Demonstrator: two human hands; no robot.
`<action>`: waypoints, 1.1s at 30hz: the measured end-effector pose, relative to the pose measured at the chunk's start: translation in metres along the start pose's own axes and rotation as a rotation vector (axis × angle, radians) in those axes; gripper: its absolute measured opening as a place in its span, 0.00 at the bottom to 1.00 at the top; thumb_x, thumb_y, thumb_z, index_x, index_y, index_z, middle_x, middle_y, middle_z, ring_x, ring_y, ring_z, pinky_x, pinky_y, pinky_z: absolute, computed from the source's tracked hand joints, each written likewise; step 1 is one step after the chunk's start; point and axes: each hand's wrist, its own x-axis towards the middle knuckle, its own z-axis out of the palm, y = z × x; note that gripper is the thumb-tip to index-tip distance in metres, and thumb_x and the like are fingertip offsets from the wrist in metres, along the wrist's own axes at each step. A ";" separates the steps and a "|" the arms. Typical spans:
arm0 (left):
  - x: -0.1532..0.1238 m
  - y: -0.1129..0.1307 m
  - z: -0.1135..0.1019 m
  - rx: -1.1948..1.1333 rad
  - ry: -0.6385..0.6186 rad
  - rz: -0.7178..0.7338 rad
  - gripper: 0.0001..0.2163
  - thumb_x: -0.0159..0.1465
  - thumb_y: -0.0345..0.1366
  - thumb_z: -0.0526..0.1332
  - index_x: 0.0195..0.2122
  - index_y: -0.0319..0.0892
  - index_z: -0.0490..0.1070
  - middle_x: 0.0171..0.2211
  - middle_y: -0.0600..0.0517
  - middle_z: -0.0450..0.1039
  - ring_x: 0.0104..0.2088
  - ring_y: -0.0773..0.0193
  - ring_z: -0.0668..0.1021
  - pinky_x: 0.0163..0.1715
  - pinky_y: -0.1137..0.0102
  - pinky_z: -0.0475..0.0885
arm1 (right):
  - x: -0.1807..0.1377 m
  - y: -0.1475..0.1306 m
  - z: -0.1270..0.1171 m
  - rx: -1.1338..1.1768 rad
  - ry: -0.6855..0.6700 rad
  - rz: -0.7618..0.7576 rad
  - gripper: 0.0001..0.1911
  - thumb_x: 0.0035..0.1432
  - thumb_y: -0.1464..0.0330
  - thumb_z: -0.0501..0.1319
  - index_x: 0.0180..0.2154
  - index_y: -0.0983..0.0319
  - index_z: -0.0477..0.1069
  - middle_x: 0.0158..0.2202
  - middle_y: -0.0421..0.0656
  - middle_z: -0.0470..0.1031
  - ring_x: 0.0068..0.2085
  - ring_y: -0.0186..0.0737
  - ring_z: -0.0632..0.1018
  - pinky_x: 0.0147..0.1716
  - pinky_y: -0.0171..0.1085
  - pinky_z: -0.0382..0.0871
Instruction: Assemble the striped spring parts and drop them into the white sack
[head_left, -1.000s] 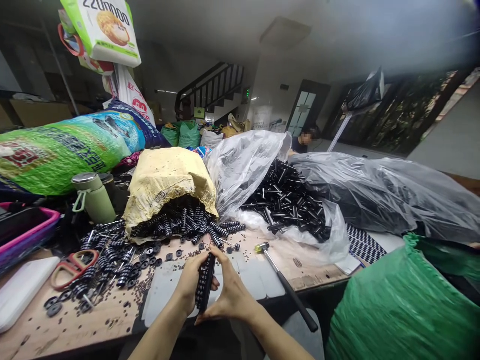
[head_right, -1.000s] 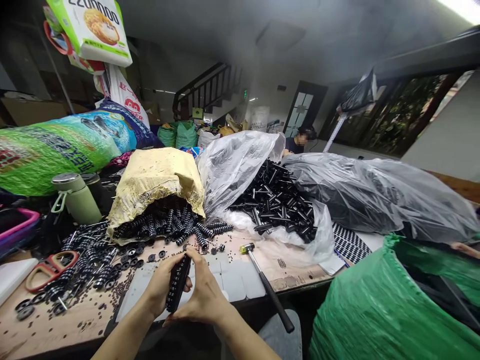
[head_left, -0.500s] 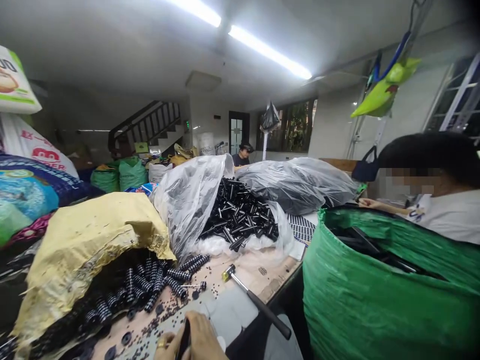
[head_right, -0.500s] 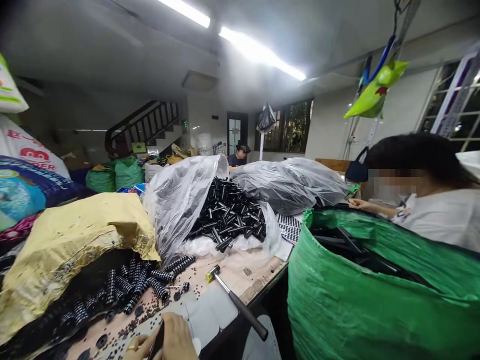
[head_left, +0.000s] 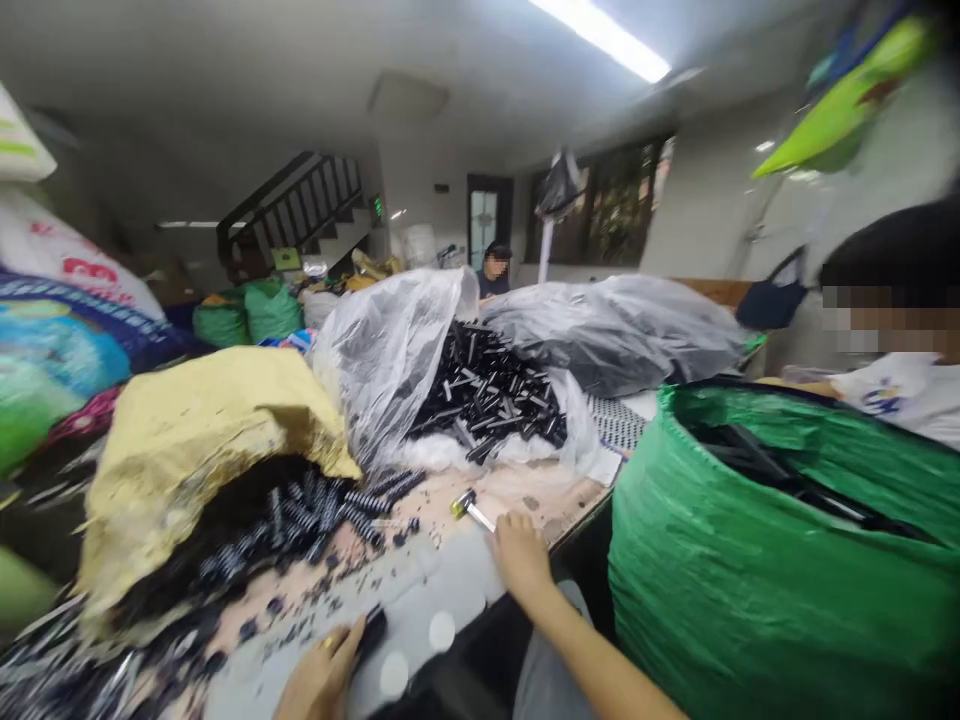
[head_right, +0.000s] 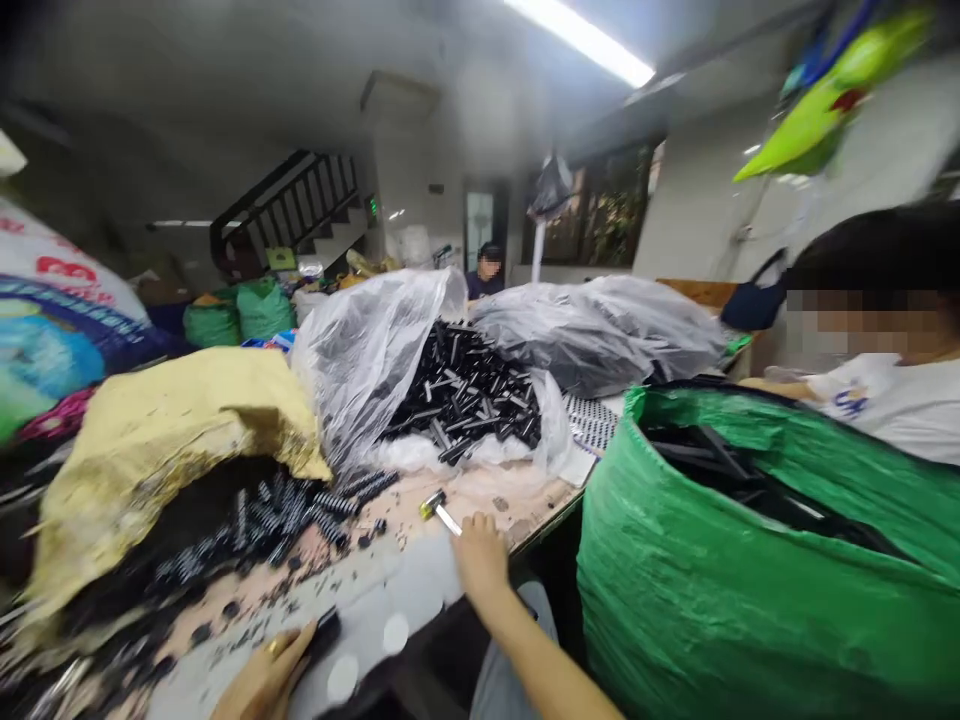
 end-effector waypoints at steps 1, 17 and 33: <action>-0.005 -0.002 -0.002 0.016 -0.016 -0.008 0.12 0.61 0.32 0.51 0.43 0.45 0.69 0.40 0.48 0.71 0.40 0.62 0.73 0.41 0.68 0.68 | 0.001 0.001 0.001 -0.025 0.007 -0.011 0.09 0.56 0.68 0.53 0.35 0.64 0.68 0.37 0.50 0.71 0.42 0.48 0.70 0.37 0.42 0.63; -0.012 0.019 -0.026 0.260 -0.128 -0.040 0.16 0.61 0.26 0.46 0.49 0.39 0.63 0.41 0.46 0.71 0.41 0.60 0.70 0.45 0.58 0.59 | -0.075 -0.057 -0.016 0.385 -0.343 -0.478 0.19 0.61 0.58 0.36 0.27 0.59 0.57 0.17 0.37 0.62 0.19 0.36 0.67 0.21 0.32 0.54; -0.011 0.046 0.019 0.180 -0.060 -0.118 0.25 0.59 0.35 0.46 0.57 0.27 0.49 0.54 0.36 0.58 0.55 0.53 0.60 0.53 0.57 0.55 | -0.094 -0.108 -0.026 0.140 -0.383 -0.806 0.20 0.63 0.62 0.36 0.34 0.60 0.62 0.23 0.42 0.73 0.23 0.39 0.73 0.22 0.32 0.54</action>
